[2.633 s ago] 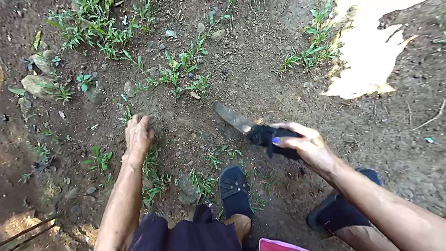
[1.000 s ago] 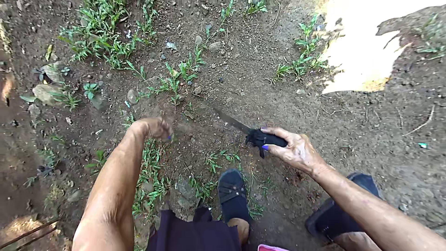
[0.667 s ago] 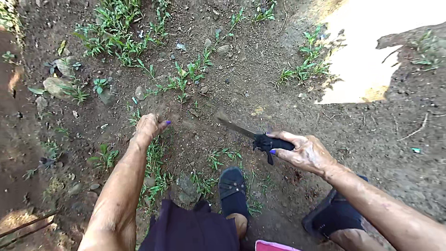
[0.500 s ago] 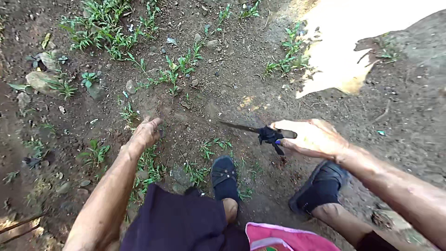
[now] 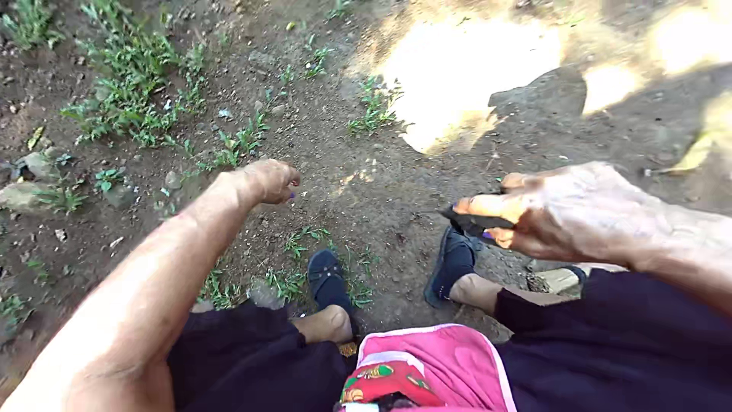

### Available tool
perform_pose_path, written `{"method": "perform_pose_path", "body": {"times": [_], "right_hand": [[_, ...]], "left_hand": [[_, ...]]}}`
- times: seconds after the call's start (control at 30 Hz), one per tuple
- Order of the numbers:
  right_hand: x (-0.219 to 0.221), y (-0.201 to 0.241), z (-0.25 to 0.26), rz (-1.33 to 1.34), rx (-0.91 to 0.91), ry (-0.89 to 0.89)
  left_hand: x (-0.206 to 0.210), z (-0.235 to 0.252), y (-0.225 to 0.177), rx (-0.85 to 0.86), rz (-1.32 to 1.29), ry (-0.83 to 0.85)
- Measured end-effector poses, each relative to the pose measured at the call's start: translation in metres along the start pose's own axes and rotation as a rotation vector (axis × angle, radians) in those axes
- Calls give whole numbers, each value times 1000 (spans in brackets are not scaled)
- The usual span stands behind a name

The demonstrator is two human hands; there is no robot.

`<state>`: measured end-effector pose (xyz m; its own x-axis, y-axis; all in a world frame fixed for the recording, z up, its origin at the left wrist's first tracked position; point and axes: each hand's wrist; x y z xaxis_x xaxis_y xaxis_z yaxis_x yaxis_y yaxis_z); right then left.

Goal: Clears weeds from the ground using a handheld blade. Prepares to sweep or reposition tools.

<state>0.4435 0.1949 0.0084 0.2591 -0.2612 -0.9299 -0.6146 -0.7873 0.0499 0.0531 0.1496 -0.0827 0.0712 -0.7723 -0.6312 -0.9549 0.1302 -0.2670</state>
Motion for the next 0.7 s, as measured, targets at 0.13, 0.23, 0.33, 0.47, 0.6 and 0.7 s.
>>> {"method": "perform_pose_path", "body": {"times": [0.13, 0.23, 0.33, 0.47, 0.6, 0.7], "right_hand": [[10, -16, -31, 31, 143, 89], [7, -37, -37, 59, 317, 113], [7, -61, -41, 45, 468, 41], [8, -86, -44, 72, 565, 4], [-47, -26, -78, 148, 587, 57], [-96, 26, -101, 162, 646, 134]], "left_hand": [[23, 59, -60, 96, 1, -26], [74, 92, -112, 187, -183, -49], [143, 114, -165, 324, -476, 115], [213, 103, -237, 457, -601, 405], [237, 86, -261, 552, -553, 620], [240, 78, -252, 544, -614, 640]]}}
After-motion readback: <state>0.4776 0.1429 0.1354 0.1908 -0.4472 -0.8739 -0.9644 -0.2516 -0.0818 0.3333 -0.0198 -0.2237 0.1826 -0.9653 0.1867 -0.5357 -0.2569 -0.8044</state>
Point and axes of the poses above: each hand's wrist, its own z-axis towards the middle knuckle, its own x-axis out of the palm, y = z × x, and after that the axes turned 8 degrees about x, right-handed
